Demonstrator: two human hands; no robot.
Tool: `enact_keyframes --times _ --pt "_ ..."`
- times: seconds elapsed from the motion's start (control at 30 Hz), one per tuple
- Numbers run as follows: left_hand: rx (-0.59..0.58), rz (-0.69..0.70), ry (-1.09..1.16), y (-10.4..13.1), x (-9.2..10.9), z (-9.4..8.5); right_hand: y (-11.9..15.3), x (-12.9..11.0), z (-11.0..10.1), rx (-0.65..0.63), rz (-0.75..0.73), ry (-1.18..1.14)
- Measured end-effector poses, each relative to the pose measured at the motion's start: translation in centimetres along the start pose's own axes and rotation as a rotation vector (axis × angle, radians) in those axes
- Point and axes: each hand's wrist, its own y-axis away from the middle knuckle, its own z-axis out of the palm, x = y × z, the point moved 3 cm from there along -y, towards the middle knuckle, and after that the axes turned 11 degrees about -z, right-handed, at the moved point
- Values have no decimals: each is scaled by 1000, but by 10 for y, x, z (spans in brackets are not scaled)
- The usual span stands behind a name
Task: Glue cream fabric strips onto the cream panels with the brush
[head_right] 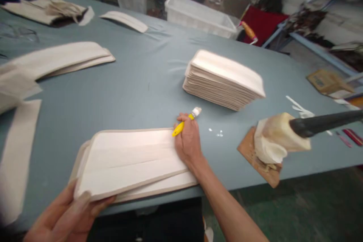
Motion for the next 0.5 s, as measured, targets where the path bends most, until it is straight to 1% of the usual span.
enact_keyframes --times 0.07,0.13,0.2,0.27,0.3,0.37,0.43,0.5 --pt "-78 -101 102 2 -14 17 -1 -1 2 24 -5 -29" --pt "-147 -174 156 9 -20 39 -2 -2 3 54 7 -82" --pt "-199 -187 194 17 -17 60 -5 -2 0 89 29 -156" --pt "-208 -192 212 20 -12 71 -9 1 -9 147 67 -237" --pt "-194 -210 216 19 -10 73 -11 4 -16 191 91 -274" --pt "-160 -259 233 8 -10 67 -15 11 -34 293 138 -337" --pt "-194 -298 271 -10 -12 54 -15 14 -53 380 165 -390" --pt "-234 -345 297 -29 -17 41 -11 12 -68 430 173 -443"
